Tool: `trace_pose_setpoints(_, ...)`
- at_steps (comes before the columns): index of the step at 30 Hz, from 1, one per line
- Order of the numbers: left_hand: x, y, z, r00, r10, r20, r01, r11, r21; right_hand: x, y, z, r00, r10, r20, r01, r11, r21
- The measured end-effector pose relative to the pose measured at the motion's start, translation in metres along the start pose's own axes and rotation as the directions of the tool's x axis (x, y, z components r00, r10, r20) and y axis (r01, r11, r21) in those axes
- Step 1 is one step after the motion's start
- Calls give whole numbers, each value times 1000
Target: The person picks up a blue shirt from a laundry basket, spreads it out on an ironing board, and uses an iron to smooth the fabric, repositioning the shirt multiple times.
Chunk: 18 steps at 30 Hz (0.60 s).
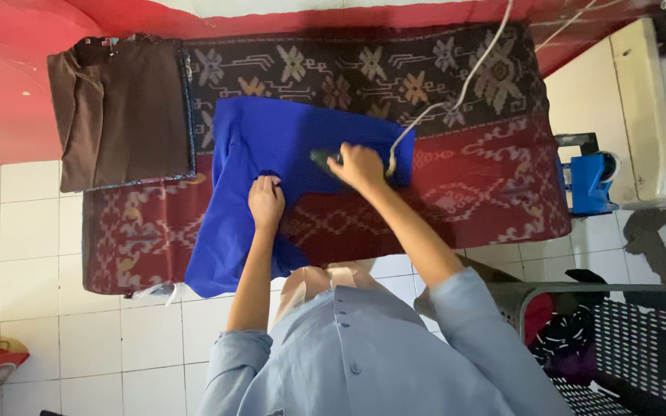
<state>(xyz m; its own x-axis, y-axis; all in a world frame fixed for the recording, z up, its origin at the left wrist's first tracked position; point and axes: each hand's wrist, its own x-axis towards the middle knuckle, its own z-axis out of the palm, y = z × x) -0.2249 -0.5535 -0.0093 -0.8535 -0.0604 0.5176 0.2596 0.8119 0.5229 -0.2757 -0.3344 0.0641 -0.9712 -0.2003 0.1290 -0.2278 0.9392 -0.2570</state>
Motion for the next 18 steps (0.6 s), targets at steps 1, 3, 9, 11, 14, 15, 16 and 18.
trace_pose_setpoints(1, 0, 0, 0, 1000, -1, 3, 1, 1000, 5, 13, 5, -1, 998, 25, -59, -27, 999, -36)
trace_pose_setpoints(3, 0, 1, 0, 1000, 0, 3, 0, 1000, 10, 38, 16, -4, 985, 79, -153, -86, 995, -43)
trace_pose_setpoints(9, 0, 0, -1, 1000, 7, -2, -7, 1000, 6, 45, 19, -2, 990, 90, -108, -95, 995, -36)
trace_pose_setpoints(11, 1, -1, 0, 1000, 1, -1, -1, 1000, 0, 24, 10, 1, 996, 46, -74, -48, 999, -20)
trace_pose_setpoints(14, 0, -3, 2, 1000, -6, 5, 6, 1000, 1, -8, -2, 6, 994, 24, 105, -23, 1000, -10)
trace_pose_setpoints(15, 0, -3, 3, 1000, -19, 13, 19, 1000, 6, -15, -5, 7, 993, 0, 116, 1, 1000, -3)
trace_pose_setpoints(16, 0, -4, 4, 999, -33, 20, 33, 999, 11, -20, -7, 8, 992, -26, 126, 25, 1000, 2)
trace_pose_setpoints(18, -1, -4, 5, 997, -61, 56, 59, 997, 42, -17, -6, 11, 995, -44, 93, 43, 999, 11)
